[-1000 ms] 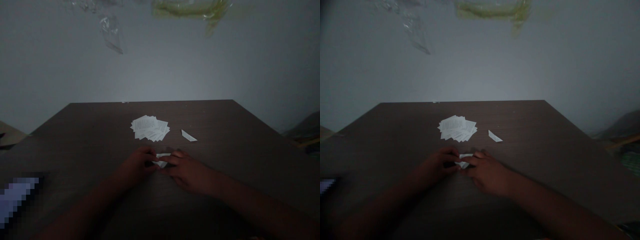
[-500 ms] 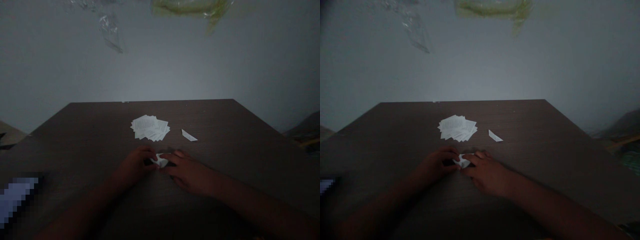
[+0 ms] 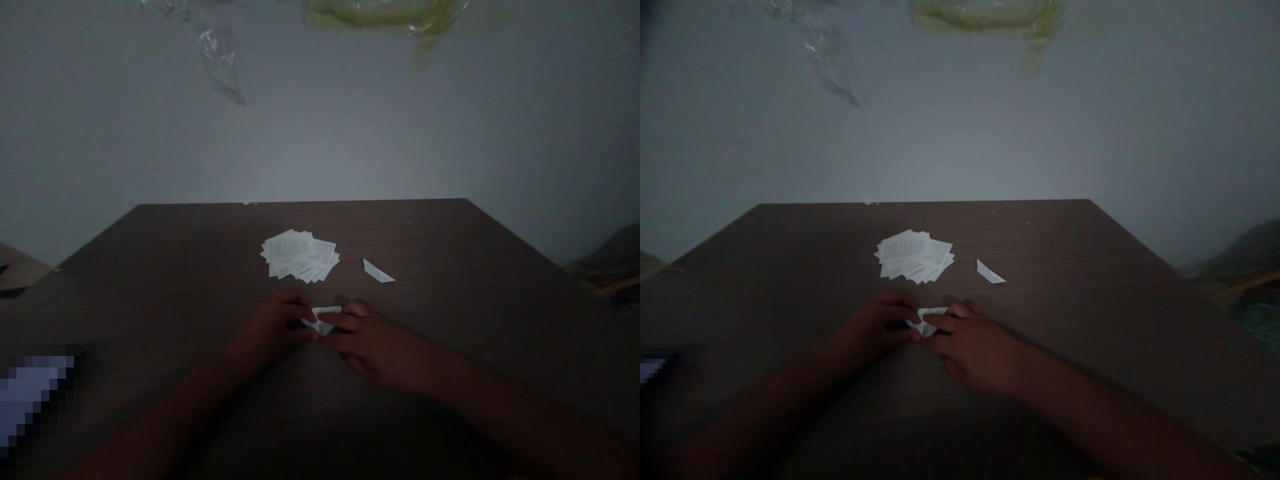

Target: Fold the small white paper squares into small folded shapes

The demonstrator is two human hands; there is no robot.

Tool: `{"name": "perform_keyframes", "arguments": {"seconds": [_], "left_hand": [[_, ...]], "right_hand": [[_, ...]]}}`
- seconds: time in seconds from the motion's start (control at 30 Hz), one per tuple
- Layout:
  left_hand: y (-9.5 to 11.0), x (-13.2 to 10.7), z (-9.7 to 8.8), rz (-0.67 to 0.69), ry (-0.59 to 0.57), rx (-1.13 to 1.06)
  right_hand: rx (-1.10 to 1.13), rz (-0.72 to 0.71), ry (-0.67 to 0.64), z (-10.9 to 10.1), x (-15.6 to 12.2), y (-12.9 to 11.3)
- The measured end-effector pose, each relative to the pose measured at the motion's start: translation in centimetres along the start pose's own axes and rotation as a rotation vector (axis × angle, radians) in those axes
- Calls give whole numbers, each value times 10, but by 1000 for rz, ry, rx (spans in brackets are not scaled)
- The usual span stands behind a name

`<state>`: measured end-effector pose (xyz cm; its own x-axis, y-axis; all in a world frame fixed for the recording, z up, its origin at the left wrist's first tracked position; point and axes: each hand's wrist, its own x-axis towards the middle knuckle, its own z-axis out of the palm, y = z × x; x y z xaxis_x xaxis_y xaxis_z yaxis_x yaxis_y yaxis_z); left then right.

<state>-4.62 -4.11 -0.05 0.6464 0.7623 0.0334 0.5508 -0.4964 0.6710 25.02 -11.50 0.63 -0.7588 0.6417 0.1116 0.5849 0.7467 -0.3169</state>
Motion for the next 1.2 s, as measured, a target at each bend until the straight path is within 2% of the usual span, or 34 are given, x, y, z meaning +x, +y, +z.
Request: {"name": "perform_keyframes", "arguments": {"seconds": [0.23, 0.43, 0.8, 0.93, 1.2], "left_hand": [[-3, 0, 0, -57, 22, -6], [-3, 1, 0, -40, 6, -16], [10, 1, -7, -53, -52, 23], [7, 1, -8, -24, -88, 29], [1, 0, -8, 45, -80, 13]], "right_hand": [[9, 13, 18, 1, -2, 0], [54, 5, 46, 0, -3, 2], [36, -8, 15, -4, -3, 2], [47, -20, 1, -5, -1, 0], [31, 0, -4, -8, -1, -1]]}}
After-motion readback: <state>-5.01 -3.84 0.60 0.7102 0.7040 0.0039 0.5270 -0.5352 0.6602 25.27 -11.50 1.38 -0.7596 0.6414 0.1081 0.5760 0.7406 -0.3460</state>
